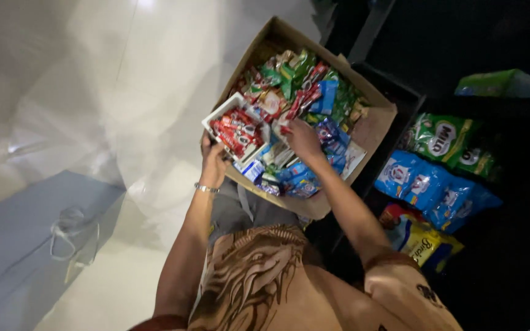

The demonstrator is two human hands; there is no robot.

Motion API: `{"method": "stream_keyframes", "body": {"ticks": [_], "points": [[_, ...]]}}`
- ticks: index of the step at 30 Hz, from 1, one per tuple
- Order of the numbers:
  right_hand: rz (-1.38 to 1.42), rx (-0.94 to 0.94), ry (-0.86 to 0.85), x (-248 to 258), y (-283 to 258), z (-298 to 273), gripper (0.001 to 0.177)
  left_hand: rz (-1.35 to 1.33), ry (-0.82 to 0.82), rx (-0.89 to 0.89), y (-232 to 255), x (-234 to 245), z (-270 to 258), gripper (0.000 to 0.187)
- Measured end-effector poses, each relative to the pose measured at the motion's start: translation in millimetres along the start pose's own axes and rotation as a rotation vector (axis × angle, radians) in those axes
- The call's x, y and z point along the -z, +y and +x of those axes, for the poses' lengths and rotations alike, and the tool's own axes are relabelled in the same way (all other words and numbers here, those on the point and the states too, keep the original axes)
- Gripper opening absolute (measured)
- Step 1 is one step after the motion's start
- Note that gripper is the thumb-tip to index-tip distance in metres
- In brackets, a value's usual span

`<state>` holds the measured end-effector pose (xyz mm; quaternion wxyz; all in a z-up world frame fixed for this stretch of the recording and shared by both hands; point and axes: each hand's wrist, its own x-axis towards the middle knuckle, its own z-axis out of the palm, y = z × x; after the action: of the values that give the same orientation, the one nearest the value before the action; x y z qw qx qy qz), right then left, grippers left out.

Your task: Sorting specific snack packets from a large mixed box into a container and stocking them on a grocery shelf.

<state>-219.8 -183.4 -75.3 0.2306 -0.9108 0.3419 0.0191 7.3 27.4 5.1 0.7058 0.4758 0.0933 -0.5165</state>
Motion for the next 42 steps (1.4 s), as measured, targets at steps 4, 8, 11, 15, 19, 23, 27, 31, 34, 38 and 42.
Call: {"method": "stream_keyframes", "body": {"ticks": [4,8,11,15,19,23,27,31,34,38,42], "points": [[0.738,-0.452,0.253,-51.1,75.9,18.1,0.033,0.034,0.009,0.02,13.8,-13.8,-2.5,0.079],[1.019,-0.845,0.383,-62.8,78.0,59.1,0.023,-0.028,-0.066,-0.038,8.2,-9.7,10.0,0.077],[0.995,-0.856,0.434,-94.2,90.1,68.9,0.02,-0.014,-0.138,-0.115,1.7,-2.4,18.7,0.075],[0.781,-0.839,0.487,-152.6,156.3,74.2,0.021,0.09,-0.065,0.036,26.0,-20.6,27.5,0.074],[0.801,-0.698,0.568,-94.9,118.1,56.5,0.017,0.023,-0.056,0.035,38.4,-33.8,23.0,0.073],[0.954,-0.278,0.483,20.4,2.7,58.7,0.042,-0.054,-0.149,-0.082,33.2,-31.2,26.0,0.072],[0.458,-0.112,0.033,199.2,-202.9,43.1,0.054,-0.042,-0.135,-0.169,30.3,-35.9,19.6,0.075],[0.137,0.351,0.121,188.6,-244.5,81.2,0.034,0.074,-0.098,-0.109,57.4,-38.0,14.8,0.076],[-0.066,0.418,0.163,177.7,-262.0,92.6,0.033,-0.007,-0.088,-0.087,58.2,-31.9,23.4,0.078],[-0.155,0.341,0.152,185.1,-289.0,94.4,0.04,-0.008,-0.021,-0.102,89.4,-48.3,0.0,0.075],[-0.176,0.353,0.209,184.0,-306.7,89.2,0.036,-0.033,0.008,-0.09,106.3,-50.7,-23.4,0.073]]}}
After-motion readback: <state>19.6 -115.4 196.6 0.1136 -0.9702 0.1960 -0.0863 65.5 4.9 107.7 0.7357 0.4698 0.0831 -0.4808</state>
